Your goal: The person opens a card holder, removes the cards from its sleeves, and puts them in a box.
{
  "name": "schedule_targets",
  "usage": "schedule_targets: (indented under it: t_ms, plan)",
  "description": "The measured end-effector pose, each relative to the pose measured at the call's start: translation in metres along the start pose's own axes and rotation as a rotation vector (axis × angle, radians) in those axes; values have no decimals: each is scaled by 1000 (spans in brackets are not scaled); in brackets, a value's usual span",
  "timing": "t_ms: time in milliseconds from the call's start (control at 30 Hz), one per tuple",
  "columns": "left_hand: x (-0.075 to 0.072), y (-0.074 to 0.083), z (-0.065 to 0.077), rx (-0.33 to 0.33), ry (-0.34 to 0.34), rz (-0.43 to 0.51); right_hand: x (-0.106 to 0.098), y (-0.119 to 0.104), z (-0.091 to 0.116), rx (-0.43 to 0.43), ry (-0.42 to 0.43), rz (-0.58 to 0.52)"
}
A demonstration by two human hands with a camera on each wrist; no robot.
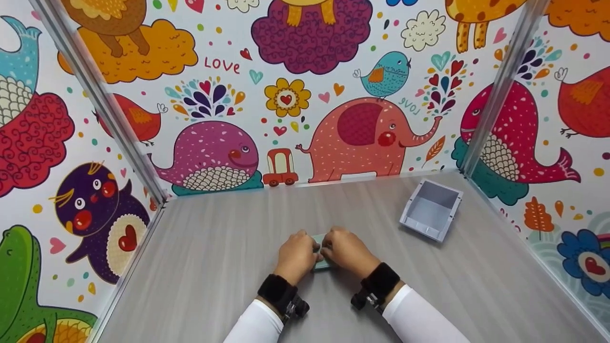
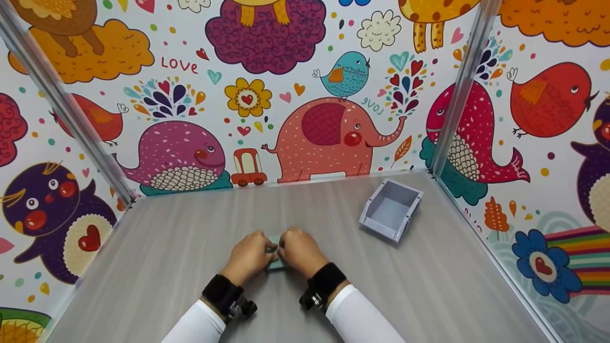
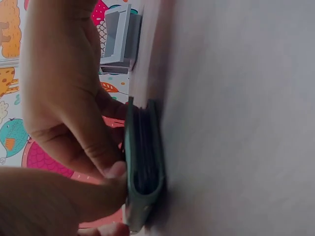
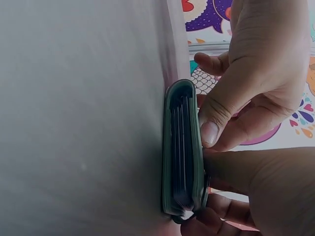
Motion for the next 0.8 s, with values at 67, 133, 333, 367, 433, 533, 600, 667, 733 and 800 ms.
schedule_targets:
  t_ms: [67, 133, 333, 367, 433, 533, 600, 667, 733, 800]
  plan:
    - [0, 0, 0, -5, 8, -2, 1, -1, 0, -7, 18, 15]
    - [-1, 0, 1, -12, 20, 1, 1, -2, 0, -10, 30, 31]
    - [2, -1, 1, -47, 26, 24, 1, 0, 2, -6, 21, 36]
    - [3, -1, 0, -50, 20, 28, 0, 1, 2, 1, 18, 37]
    - [4, 0, -1, -53, 10, 37, -1, 2, 2, 21, 16, 45]
    - [5, 1, -3, -51, 8, 46, -2, 2, 2, 24, 40, 53]
    - [4, 0, -3, -42, 14, 40, -1, 2, 1, 10, 61, 61]
    - [2, 0, -2, -35, 20, 32, -1, 0, 1, -11, 72, 62]
    - [2, -1, -1, -34, 14, 24, 0, 0, 0, -26, 73, 57]
    - [1, -1, -1, -35, 6, 19, 0, -1, 0, -31, 70, 47]
Point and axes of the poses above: each hand's wrist, its own z-axis away from the middle knuckle, its own x-axis out of the palm, y = z × x, the point moved 5 cm from there along -z, towards the middle knuckle, and after that the axes turned 13 degrees about x, right-handed, at the moved point
